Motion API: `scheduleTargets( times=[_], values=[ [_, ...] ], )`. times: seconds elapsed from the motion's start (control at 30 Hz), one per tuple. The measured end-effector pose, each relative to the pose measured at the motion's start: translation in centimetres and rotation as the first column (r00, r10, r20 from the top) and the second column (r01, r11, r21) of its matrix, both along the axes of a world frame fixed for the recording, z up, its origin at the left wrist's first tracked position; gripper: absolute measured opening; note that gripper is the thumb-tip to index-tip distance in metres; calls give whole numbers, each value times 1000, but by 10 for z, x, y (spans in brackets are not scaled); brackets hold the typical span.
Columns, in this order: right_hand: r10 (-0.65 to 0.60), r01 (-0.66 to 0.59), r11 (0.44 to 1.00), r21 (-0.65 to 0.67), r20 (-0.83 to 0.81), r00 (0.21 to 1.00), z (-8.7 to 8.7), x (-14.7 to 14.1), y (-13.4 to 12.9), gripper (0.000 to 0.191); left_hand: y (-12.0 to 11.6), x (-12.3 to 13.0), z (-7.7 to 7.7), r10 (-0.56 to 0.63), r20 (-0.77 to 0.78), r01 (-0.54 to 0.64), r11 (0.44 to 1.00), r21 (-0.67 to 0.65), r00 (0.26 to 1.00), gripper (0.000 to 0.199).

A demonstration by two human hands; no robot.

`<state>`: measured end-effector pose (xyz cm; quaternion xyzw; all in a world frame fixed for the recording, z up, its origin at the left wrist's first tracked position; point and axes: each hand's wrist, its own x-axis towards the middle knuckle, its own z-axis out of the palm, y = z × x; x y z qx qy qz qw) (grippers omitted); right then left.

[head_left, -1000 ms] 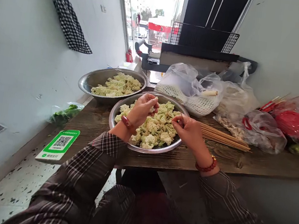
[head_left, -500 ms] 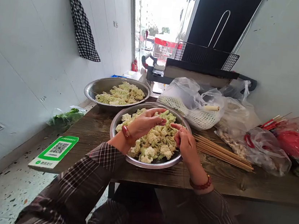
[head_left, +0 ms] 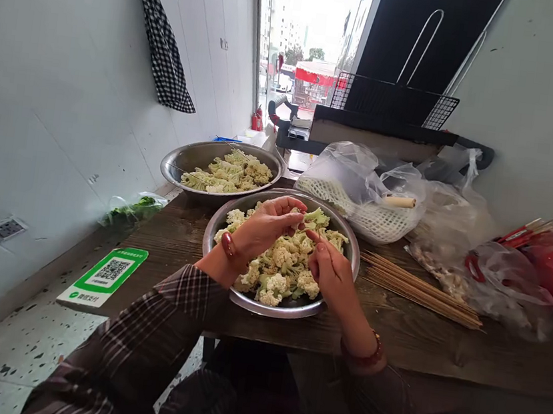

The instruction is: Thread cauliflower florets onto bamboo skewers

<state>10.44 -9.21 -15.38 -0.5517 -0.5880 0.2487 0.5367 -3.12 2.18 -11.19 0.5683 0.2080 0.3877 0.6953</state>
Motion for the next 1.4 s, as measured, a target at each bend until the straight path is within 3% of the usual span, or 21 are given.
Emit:
scheduleTargets(
  times=[0.23,0.47,0.87,1.17,1.4],
  values=[
    [37,-35,999,-37,54,998,3,5,0,48,-2,1,-1,-19,-69,28,991,131,997,25],
    [86,-88,995,-50,-27,996,1,6,2,49,0,0,-3,-12,-96,31,980,199,995,26],
    [88,-91,994,-63,-47,995,3,6,2,50,1,1,-4,25,-93,-3,973,232,995,23],
    [76,-80,993,-82,-54,996,4,5,2,52,3,1,-6,137,-149,-74,928,365,979,22],
    [76,-78,995,-64,-39,996,4,5,1,50,4,0,-7,142,-129,-87,928,363,981,21]
  ],
)
